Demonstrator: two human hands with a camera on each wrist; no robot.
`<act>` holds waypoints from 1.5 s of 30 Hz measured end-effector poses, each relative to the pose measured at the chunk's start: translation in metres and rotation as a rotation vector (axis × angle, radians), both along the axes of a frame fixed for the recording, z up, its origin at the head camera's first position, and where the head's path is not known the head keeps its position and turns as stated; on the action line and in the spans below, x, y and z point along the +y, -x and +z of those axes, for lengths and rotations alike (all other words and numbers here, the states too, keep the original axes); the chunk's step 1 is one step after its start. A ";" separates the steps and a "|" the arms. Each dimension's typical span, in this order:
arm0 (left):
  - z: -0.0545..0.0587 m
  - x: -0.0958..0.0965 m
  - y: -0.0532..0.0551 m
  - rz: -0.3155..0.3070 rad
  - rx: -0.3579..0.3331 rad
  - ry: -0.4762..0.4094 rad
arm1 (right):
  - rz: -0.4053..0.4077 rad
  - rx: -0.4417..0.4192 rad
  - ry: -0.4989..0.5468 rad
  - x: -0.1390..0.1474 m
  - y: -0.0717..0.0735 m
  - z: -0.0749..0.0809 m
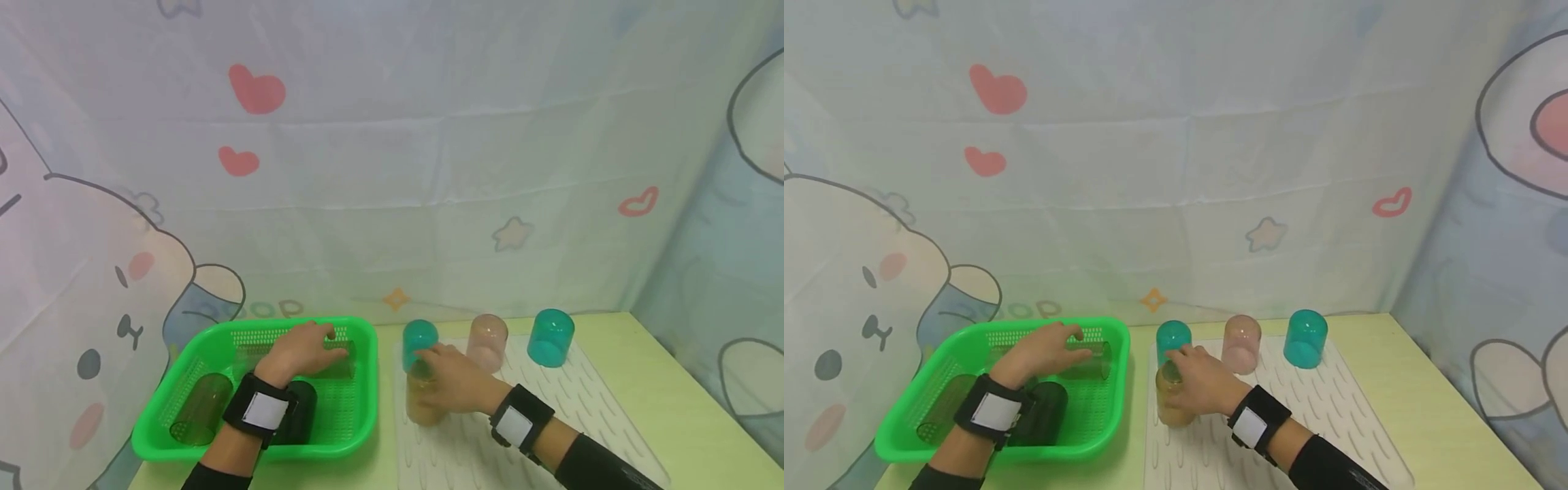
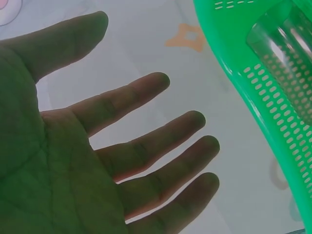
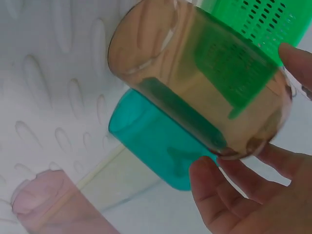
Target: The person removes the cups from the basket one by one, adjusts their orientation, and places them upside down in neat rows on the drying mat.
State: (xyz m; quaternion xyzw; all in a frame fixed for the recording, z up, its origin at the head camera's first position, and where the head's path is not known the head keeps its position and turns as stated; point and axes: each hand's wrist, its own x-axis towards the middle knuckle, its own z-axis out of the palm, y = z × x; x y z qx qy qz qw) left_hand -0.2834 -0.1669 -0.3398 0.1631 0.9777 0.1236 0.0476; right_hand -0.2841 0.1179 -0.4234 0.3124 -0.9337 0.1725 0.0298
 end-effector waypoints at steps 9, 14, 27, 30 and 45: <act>-0.003 0.001 0.021 -0.047 -0.098 0.043 | -0.155 -0.020 0.037 0.041 -0.021 0.016; -0.006 0.006 0.035 -0.097 -0.131 0.061 | -0.193 -0.037 0.037 0.065 -0.027 0.015; -0.036 0.033 0.050 -0.092 -0.133 0.156 | -0.255 -0.069 0.079 0.101 -0.030 0.009; -0.042 0.038 0.051 -0.074 -0.096 0.204 | -0.260 -0.062 0.082 0.104 -0.030 0.009; -0.075 0.044 0.065 -0.002 0.038 0.372 | -0.250 -0.028 0.075 0.106 -0.033 0.007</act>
